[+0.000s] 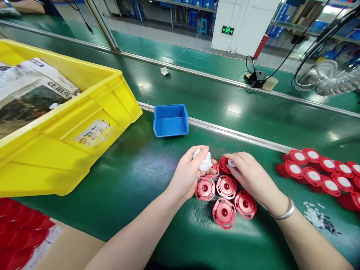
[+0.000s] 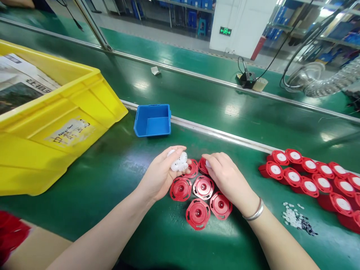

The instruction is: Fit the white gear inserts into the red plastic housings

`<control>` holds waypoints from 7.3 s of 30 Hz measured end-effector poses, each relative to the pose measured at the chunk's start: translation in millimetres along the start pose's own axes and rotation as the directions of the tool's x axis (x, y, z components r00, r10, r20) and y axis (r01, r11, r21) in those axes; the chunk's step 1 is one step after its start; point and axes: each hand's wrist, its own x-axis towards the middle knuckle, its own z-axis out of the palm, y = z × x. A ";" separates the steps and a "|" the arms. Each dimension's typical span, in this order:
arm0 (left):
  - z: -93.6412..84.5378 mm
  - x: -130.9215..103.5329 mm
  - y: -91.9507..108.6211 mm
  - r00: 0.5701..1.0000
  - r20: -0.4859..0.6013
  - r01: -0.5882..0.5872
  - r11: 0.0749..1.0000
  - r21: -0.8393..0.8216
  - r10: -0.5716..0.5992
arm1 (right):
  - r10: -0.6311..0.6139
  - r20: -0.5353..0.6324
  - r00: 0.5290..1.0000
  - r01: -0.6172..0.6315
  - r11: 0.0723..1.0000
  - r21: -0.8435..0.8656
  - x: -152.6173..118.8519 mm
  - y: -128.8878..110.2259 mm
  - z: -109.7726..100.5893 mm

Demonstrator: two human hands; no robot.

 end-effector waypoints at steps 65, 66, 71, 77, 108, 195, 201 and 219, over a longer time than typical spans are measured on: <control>4.6 -5.9 -2.8 0.993 0.077 -0.087 0.996 -0.015 0.088 | 0.458 0.285 0.842 -0.256 -0.125 0.959 10.2 -39.1 -11.5; 4.4 -5.5 -2.7 0.994 0.078 -0.076 0.997 -0.008 0.077 | 0.477 0.267 0.838 -0.266 -0.070 0.961 9.4 -38.9 -16.9; 4.0 -2.0 -2.6 0.996 0.056 -0.075 0.997 0.005 0.075 | 0.424 0.103 0.900 -0.306 0.444 0.842 -5.9 -34.1 -40.9; 3.3 -1.5 -0.2 0.998 0.061 -0.013 0.997 -0.072 0.017 | 0.141 0.143 0.980 -0.187 0.902 0.389 -30.6 -39.1 -23.6; 1.3 -4.2 -2.6 0.991 0.131 -0.019 0.991 0.136 0.001 | 0.048 0.057 0.997 -0.053 0.995 0.090 -31.6 -38.2 -3.8; 1.0 -3.2 -9.6 0.975 0.222 -0.074 0.945 0.319 0.001 | 0.111 0.070 0.991 -0.116 0.991 0.071 -87.5 -52.4 -27.3; -0.9 -3.6 -10.1 0.961 0.275 -0.059 0.959 0.276 -0.020 | 0.100 0.003 0.995 -0.100 0.995 -0.010 -80.4 -54.0 -37.8; -2.3 -8.8 -11.6 0.857 0.515 -0.220 0.905 0.365 0.001 | 0.465 -0.167 0.870 -0.230 0.680 0.696 -29.1 -55.2 -8.7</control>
